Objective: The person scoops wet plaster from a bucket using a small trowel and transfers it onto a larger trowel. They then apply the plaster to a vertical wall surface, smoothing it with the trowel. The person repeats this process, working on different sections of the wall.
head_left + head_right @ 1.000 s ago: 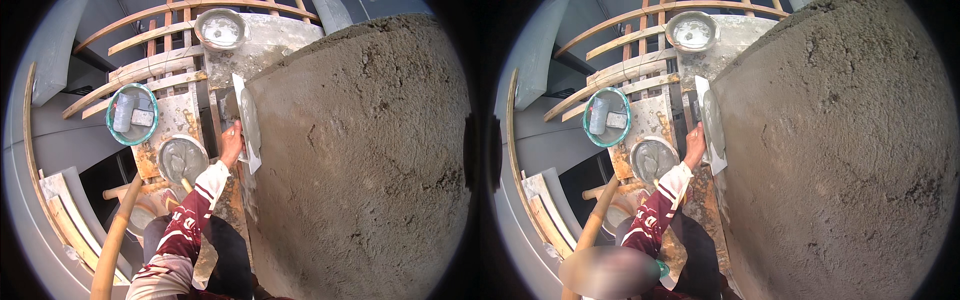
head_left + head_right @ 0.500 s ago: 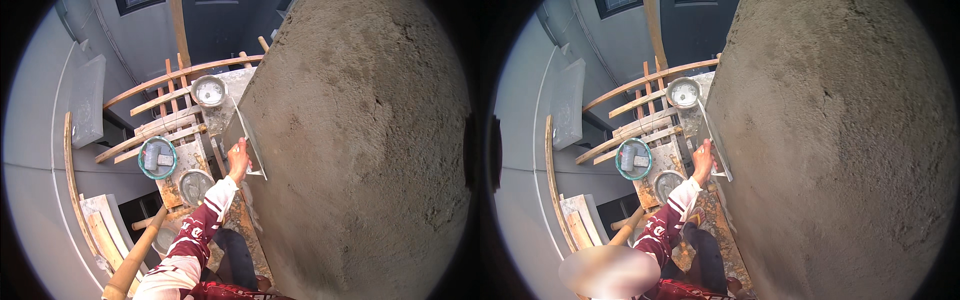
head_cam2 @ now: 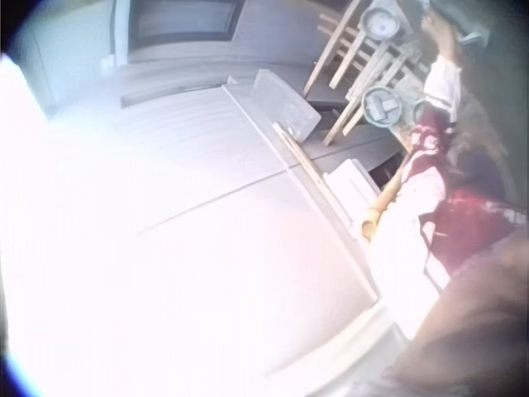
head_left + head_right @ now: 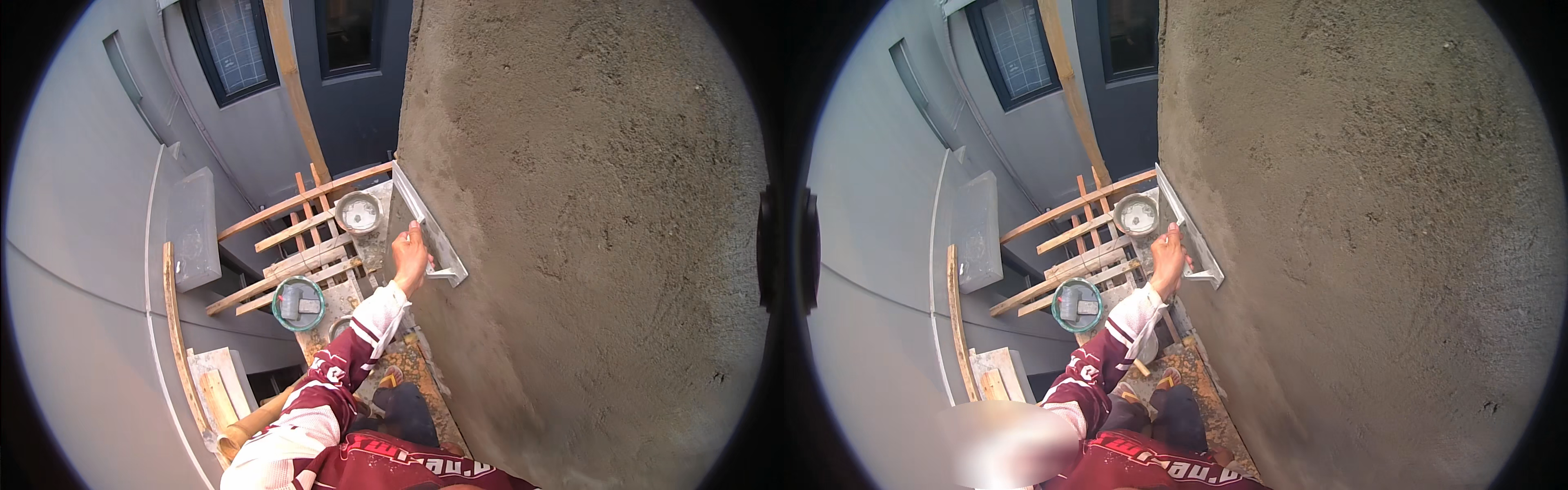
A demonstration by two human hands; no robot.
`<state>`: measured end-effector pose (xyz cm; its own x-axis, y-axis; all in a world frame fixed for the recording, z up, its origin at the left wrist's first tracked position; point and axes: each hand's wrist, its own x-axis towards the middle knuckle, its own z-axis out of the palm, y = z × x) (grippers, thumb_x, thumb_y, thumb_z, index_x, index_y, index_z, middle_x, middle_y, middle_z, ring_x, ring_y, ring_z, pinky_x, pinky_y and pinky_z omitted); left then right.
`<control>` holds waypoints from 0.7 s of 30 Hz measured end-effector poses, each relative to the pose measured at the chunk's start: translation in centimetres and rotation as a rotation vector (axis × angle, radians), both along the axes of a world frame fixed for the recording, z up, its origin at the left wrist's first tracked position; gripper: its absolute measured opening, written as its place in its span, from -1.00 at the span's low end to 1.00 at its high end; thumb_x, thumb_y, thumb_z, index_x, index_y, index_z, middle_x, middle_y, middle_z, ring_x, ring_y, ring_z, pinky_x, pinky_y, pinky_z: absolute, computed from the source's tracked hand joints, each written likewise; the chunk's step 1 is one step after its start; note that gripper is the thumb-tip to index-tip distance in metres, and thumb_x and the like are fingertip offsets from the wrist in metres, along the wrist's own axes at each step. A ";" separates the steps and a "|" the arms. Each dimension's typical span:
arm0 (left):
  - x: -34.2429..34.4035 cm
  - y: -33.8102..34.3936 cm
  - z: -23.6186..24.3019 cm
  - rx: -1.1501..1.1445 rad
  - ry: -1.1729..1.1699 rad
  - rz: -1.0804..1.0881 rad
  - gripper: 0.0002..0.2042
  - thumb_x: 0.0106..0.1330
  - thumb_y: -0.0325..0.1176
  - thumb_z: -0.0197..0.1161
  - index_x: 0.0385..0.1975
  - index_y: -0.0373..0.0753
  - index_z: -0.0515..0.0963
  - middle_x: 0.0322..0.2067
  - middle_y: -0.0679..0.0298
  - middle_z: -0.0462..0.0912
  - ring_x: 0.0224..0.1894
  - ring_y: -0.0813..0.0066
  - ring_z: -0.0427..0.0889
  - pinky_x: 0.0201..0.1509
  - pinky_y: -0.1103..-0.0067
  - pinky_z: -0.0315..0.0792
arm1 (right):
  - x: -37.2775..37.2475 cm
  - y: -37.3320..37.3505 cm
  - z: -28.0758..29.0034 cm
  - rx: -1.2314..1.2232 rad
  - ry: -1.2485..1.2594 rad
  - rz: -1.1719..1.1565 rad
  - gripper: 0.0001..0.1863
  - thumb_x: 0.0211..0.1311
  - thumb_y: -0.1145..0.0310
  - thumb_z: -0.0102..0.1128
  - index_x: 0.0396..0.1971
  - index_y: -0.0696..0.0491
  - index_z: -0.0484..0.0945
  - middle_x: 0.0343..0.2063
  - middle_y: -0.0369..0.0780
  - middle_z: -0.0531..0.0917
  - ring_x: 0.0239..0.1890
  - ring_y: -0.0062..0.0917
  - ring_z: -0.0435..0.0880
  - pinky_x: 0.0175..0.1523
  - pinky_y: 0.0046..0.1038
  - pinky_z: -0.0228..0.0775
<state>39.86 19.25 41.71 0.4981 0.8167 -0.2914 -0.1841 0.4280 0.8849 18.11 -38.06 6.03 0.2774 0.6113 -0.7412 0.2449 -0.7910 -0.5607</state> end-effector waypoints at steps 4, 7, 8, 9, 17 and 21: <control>2.4 -2.0 6.4 0.059 -0.063 -0.054 -0.55 0.43 0.00 0.00 -0.37 -0.38 0.38 -0.75 0.36 0.28 -0.81 0.54 0.34 -0.78 0.54 0.29 | 2.1 -1.6 -3.6 0.129 -0.124 -0.211 -0.55 0.15 -0.02 0.17 -0.16 0.04 0.64 -0.19 -0.08 0.66 -0.12 -0.23 0.63 -0.02 -0.30 0.45; -0.4 0.4 8.6 0.142 -0.025 -0.007 -0.55 0.44 0.00 -0.02 -0.38 -0.37 0.38 -0.75 0.36 0.29 -0.80 0.54 0.35 -0.78 0.55 0.30 | 0.5 3.7 -1.1 0.089 -0.021 -0.362 -0.58 0.10 0.01 0.23 -0.22 0.06 0.65 -0.25 -0.07 0.67 -0.14 -0.25 0.64 -0.05 -0.31 0.45; -0.9 0.7 9.6 0.170 -0.030 -0.002 -0.55 0.44 0.00 -0.02 -0.38 -0.37 0.38 -0.75 0.36 0.29 -0.80 0.54 0.36 -0.78 0.56 0.31 | 0.5 4.7 -0.5 0.085 -0.014 -0.360 -0.58 0.08 0.02 0.26 -0.24 0.06 0.65 -0.26 -0.07 0.68 -0.15 -0.26 0.65 -0.06 -0.31 0.45; -0.9 0.4 10.8 0.183 -0.049 -0.016 -0.56 0.45 -0.01 -0.04 -0.36 -0.37 0.38 -0.75 0.37 0.27 -0.80 0.55 0.36 -0.78 0.56 0.33 | 1.5 5.5 -0.2 0.079 -0.047 -0.325 -0.60 0.07 0.02 0.25 -0.27 0.06 0.65 -0.29 -0.06 0.67 -0.17 -0.25 0.65 -0.07 -0.30 0.45; 0.9 -3.8 23.7 0.329 -0.255 -0.103 -0.59 0.45 -0.02 -0.03 -0.35 -0.33 0.35 -0.68 0.36 0.33 -0.77 0.63 0.36 -0.77 0.63 0.32 | 8.0 5.1 -0.4 0.157 -0.305 -0.055 -0.66 0.08 0.06 0.16 -0.49 0.07 0.61 -0.41 -0.01 0.64 -0.28 -0.16 0.65 -0.17 -0.17 0.44; -3.0 -2.8 28.7 0.493 -0.365 -0.075 -0.56 0.44 0.03 -0.04 -0.28 -0.33 0.40 -0.62 0.35 0.38 -0.77 0.64 0.39 -0.77 0.66 0.33 | 8.2 9.5 5.7 0.177 -0.163 0.003 -0.69 0.10 0.12 0.14 -0.46 0.09 0.61 -0.39 -0.02 0.65 -0.28 -0.12 0.64 -0.14 -0.15 0.44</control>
<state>36.91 16.40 70.37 0.5561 0.7704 0.3117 -0.4974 0.0081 0.8675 26.30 -28.55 11.68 0.3821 0.7287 -0.5683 0.3459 -0.6830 -0.6433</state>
